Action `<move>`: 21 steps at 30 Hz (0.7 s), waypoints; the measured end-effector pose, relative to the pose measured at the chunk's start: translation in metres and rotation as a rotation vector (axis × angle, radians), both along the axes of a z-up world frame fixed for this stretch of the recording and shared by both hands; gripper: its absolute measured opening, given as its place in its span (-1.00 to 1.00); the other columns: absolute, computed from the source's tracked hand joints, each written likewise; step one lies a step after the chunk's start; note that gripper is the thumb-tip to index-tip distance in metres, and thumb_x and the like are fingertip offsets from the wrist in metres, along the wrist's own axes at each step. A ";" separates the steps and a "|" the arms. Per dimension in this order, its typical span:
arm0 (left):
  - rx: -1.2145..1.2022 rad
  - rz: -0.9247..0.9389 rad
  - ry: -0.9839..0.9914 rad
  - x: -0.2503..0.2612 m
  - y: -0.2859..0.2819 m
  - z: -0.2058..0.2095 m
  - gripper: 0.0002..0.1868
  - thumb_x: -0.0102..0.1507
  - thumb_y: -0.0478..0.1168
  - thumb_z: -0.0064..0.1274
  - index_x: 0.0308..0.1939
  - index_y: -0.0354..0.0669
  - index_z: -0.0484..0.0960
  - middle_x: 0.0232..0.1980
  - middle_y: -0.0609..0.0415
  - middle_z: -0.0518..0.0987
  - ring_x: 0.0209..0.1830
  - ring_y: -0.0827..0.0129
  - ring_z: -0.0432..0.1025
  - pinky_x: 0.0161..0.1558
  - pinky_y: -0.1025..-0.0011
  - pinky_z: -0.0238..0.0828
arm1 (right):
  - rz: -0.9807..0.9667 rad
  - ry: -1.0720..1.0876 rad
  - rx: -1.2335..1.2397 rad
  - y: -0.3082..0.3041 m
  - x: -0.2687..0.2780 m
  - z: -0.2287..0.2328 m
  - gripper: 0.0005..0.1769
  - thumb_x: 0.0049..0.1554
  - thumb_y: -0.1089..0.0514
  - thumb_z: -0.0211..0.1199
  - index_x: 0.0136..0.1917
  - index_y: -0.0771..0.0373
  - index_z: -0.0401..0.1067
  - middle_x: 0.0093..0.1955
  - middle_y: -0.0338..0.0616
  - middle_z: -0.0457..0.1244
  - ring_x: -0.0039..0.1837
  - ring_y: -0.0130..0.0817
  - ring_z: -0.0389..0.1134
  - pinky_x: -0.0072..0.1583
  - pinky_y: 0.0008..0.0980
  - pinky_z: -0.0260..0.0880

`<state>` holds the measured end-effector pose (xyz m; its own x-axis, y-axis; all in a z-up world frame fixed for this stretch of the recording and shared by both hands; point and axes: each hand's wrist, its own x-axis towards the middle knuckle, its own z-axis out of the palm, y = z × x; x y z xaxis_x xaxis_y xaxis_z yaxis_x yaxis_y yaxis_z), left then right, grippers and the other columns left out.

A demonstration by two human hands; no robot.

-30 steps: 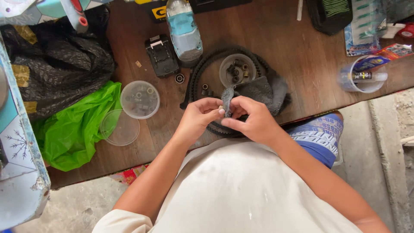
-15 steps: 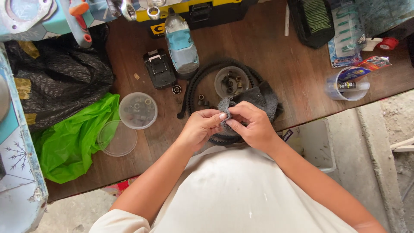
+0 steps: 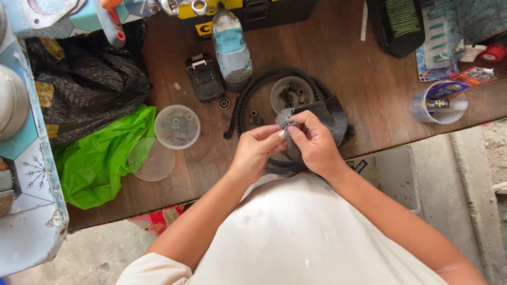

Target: Cleaning and inspecting scooter clutch and engine components with a cloth.

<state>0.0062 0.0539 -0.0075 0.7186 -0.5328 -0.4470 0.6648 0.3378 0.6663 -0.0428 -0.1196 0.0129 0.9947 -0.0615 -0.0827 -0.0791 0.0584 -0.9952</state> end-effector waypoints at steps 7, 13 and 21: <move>0.002 0.007 0.081 0.010 -0.003 0.010 -0.73 0.27 -0.31 0.24 0.01 -0.40 0.65 -0.12 0.04 0.66 -0.20 0.47 0.52 -0.10 0.48 0.52 | 0.107 -0.182 0.014 -0.015 -0.004 0.011 -0.80 0.24 0.43 0.21 0.15 0.38 0.36 0.16 -0.20 0.17 0.19 -0.50 0.26 0.23 -0.52 0.33; -0.083 0.003 0.055 -0.001 -0.020 0.012 -0.75 0.25 -0.33 0.25 -0.03 -0.35 0.62 -0.11 0.05 0.65 -0.15 0.43 0.54 -0.03 0.43 0.55 | 0.153 0.008 0.376 -0.044 0.003 -0.010 -0.87 0.31 0.41 0.18 0.13 0.42 0.44 0.14 -0.11 0.24 0.19 -0.42 0.28 0.28 -0.43 0.31; -0.042 0.125 0.034 -0.016 -0.042 0.030 -0.54 0.22 -0.36 0.24 0.18 -0.37 0.53 0.00 -0.01 0.68 -0.04 0.41 0.56 0.00 0.43 0.55 | 0.334 -0.090 0.135 -0.072 0.002 0.001 -0.73 0.27 0.40 0.22 0.24 0.40 0.49 0.17 -0.20 0.20 0.22 -0.46 0.23 0.26 -0.47 0.27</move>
<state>-0.0102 0.0118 0.0221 0.7656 -0.4585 -0.4512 0.6375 0.4469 0.6276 -0.0412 -0.1919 0.0142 0.9618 0.2731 0.0210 -0.0282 0.1751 -0.9841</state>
